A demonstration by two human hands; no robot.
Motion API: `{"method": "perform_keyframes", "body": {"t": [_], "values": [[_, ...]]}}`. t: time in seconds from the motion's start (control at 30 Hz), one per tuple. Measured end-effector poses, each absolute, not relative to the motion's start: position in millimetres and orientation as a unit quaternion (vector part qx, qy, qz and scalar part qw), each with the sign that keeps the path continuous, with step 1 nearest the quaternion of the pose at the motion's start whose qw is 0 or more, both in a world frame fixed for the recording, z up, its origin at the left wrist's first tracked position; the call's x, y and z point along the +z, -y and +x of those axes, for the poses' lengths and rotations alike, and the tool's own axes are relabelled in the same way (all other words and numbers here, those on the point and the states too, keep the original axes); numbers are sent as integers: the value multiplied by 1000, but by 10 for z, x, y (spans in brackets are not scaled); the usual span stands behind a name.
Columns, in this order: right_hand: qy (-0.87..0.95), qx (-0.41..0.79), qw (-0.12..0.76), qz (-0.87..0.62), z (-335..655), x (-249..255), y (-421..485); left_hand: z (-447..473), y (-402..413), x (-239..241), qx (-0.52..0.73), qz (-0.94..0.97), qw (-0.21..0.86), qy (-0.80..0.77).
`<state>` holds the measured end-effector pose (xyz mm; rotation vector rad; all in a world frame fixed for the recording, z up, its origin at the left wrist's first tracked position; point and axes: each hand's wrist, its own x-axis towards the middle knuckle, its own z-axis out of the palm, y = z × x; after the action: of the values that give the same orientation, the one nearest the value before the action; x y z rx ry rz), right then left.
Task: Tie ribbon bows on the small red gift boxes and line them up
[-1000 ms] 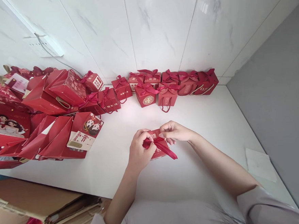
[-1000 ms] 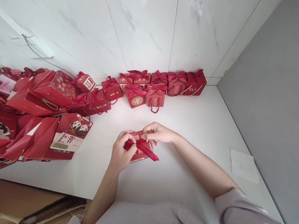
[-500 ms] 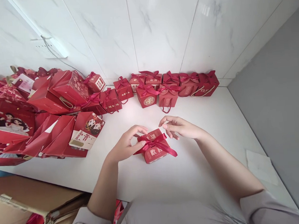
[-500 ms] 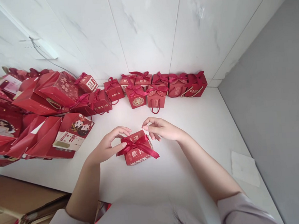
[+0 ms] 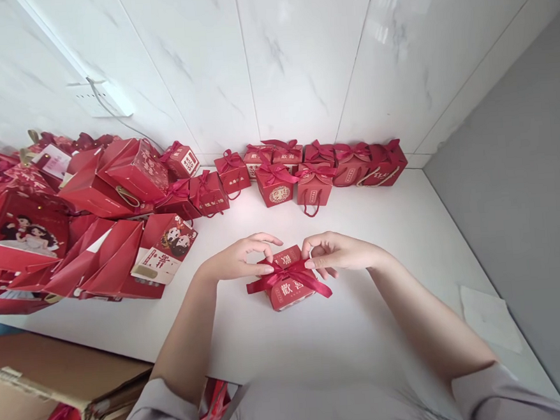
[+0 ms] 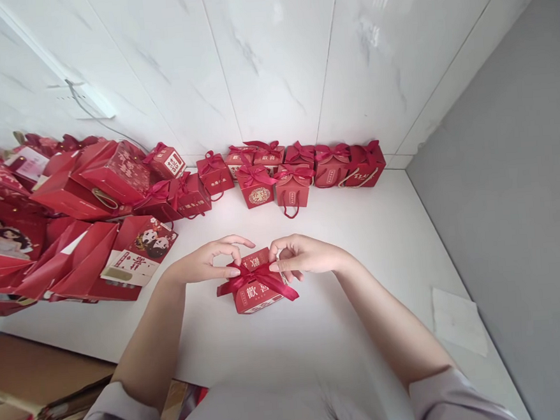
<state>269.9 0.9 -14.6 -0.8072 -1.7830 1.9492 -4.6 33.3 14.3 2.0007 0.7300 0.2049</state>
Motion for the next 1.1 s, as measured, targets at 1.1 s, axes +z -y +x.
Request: {"method": "perform_keyframes", "body": {"t": [1.1], "values": [[913, -122, 194, -337, 1587, -541, 899, -17, -215, -165, 293, 699, 490, -430]]}}
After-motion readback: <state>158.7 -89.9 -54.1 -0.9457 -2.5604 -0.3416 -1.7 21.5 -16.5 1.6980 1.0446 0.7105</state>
